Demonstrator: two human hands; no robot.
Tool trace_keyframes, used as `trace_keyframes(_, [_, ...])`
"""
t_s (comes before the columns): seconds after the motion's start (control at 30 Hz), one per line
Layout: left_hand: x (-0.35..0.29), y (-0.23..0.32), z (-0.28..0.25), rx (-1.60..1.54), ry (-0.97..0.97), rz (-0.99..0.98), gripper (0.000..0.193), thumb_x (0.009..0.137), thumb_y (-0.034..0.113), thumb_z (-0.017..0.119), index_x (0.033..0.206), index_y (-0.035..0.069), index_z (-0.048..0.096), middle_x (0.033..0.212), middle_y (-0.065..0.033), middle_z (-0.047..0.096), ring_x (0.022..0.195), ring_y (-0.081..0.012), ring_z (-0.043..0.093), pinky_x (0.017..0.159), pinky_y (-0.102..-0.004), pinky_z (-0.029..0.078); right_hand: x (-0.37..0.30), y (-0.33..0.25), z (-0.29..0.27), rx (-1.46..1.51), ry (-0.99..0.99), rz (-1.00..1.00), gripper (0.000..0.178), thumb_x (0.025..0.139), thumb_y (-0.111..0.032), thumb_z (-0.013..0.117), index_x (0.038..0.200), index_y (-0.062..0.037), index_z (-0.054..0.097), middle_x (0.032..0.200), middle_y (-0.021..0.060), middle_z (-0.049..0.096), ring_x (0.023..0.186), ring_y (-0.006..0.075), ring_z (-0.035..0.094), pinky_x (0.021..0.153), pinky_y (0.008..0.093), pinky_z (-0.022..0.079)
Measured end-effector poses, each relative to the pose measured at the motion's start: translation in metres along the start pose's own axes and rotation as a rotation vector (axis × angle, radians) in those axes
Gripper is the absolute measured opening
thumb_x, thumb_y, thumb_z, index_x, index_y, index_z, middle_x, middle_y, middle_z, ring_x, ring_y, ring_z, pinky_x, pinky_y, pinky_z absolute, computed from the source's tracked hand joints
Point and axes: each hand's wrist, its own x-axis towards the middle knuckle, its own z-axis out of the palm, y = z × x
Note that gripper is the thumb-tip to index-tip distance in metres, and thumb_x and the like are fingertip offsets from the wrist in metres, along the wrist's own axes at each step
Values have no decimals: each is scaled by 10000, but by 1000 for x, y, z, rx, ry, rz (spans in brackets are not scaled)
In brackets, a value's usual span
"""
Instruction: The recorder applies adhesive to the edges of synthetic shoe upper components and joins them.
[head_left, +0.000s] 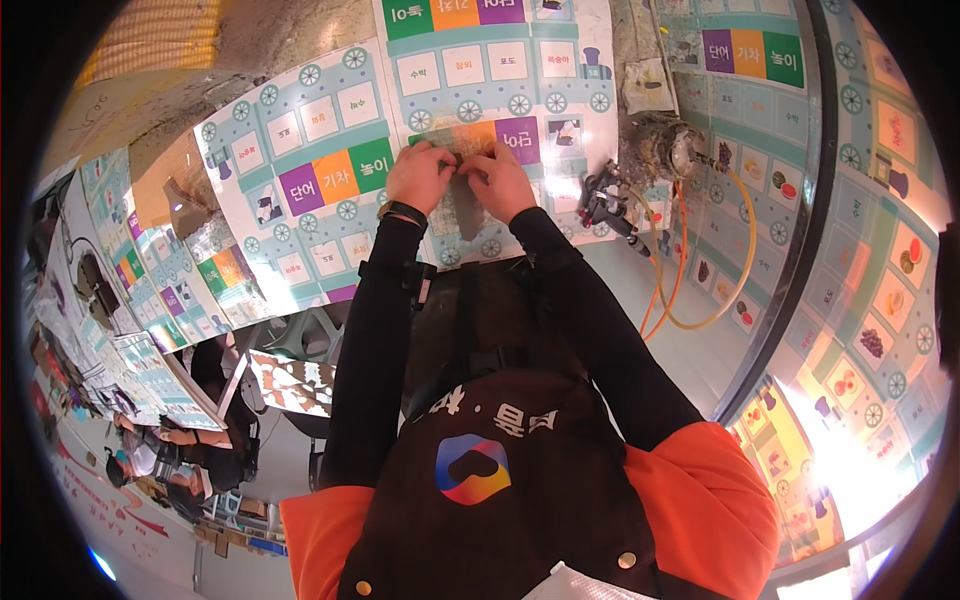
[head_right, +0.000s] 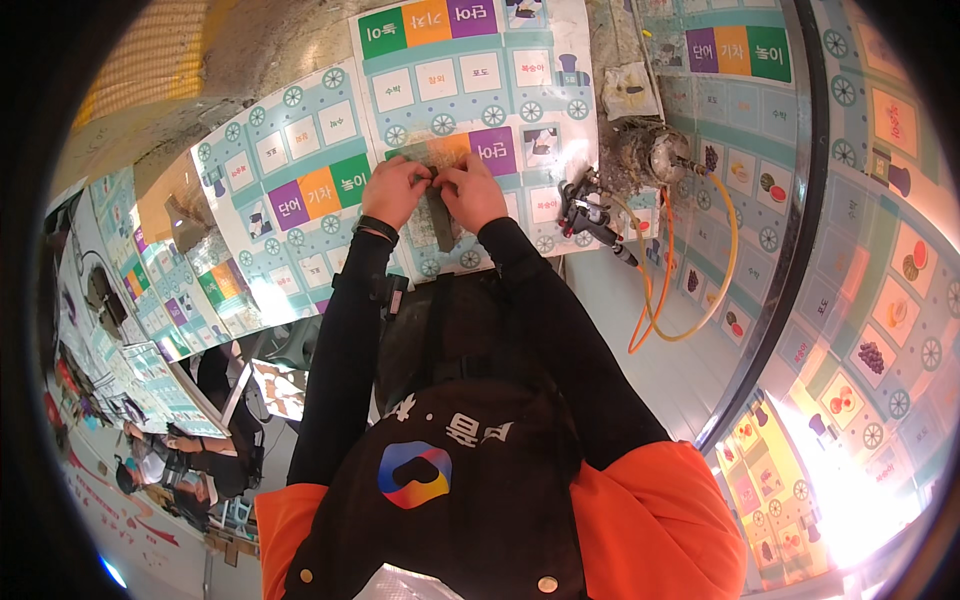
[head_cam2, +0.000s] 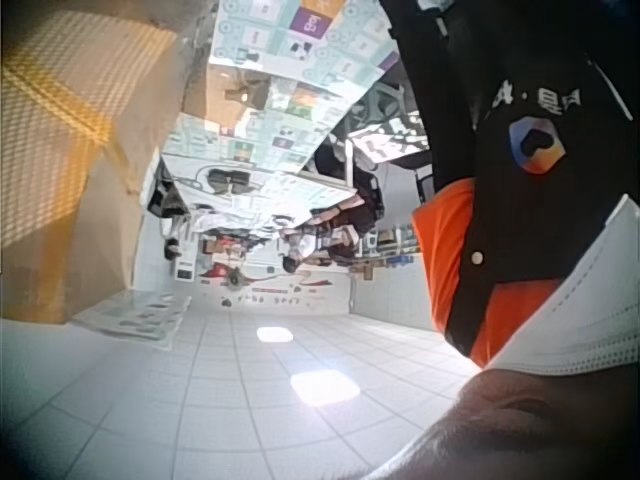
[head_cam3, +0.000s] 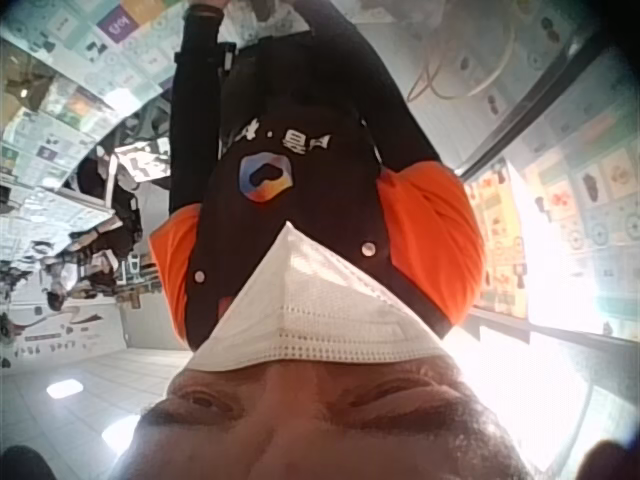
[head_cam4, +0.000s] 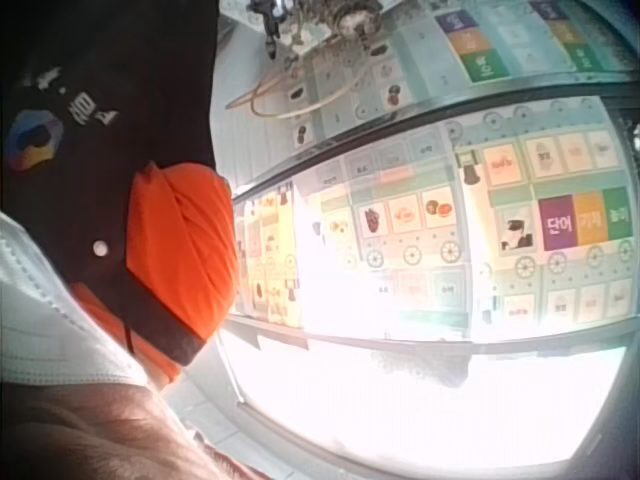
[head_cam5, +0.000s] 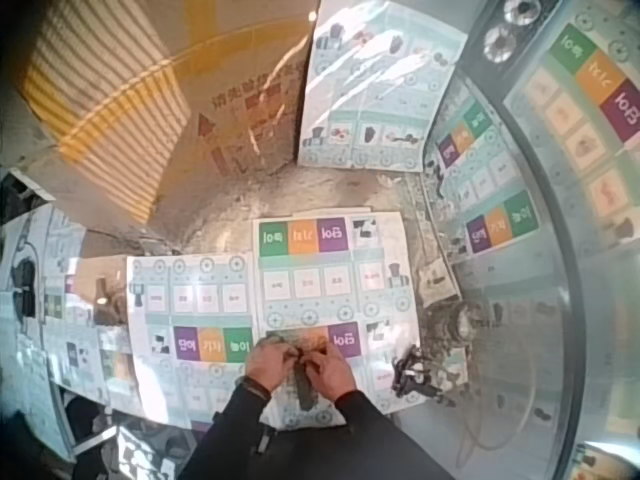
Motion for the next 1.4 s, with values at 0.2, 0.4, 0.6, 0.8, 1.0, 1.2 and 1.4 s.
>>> trace_keyframes(0.2, [-2, -3, 2, -15, 10, 8, 76, 814, 203, 738, 886, 182, 735, 800, -22, 593, 880, -269, 623, 745, -414, 522, -1, 0, -1, 166, 8, 90, 118, 832, -87, 683, 947, -98, 711, 980, 107, 587, 860, 280, 643, 751, 379, 536])
trace_keyframes(0.4, [-6, 1, -5, -143, 37, -20, 55, 799, 194, 739, 846, 171, 725, 862, -43, 618, 932, -295, 626, 774, -432, 524, -2, 5, -5, 198, 3, 93, 155, 773, -77, 718, 923, -67, 683, 946, 106, 592, 838, 277, 653, 737, 387, 538])
trace_keyframes(0.6, [-10, 0, -2, -94, -17, -9, 69, 789, 196, 748, 843, 165, 718, 855, -47, 605, 930, -294, 630, 774, -427, 526, -6, 2, -7, 119, -35, 41, 114, 774, -75, 731, 885, -75, 704, 1010, 92, 592, 909, 273, 648, 787, 371, 540])
trace_keyframes(0.8, [-11, -4, 5, -37, 43, 71, 81, 801, 214, 750, 862, 165, 728, 822, -35, 598, 877, -268, 633, 740, -415, 526, -9, -3, -8, 98, -28, -3, 129, 749, -77, 749, 873, -97, 722, 1047, 97, 582, 998, 299, 627, 847, 400, 530])
trace_keyframes(1.0, [-10, -1, 4, -11, 37, 59, 68, 789, 206, 752, 839, 165, 733, 817, -37, 592, 868, -272, 630, 734, -418, 527, -11, 0, -4, 78, -9, -33, 130, 754, -87, 763, 876, -106, 725, 1071, 101, 561, 1006, 296, 613, 849, 397, 529])
trace_keyframes(1.2, [-10, -3, 5, -43, -23, -9, 69, 772, 206, 765, 818, 181, 721, 888, -44, 610, 961, -297, 622, 800, -429, 533, -11, 0, -3, 67, -4, -66, 127, 755, -93, 771, 873, -111, 726, 1055, 100, 553, 995, 290, 605, 844, 395, 528])
trace_keyframes(1.4, [-10, -3, 5, -45, -14, 1, 68, 775, 209, 764, 825, 186, 724, 882, -43, 609, 953, -299, 624, 797, -429, 532, -12, -1, -3, 62, 3, -72, 115, 749, -89, 773, 852, -110, 726, 1048, 100, 552, 987, 288, 605, 842, 388, 526])
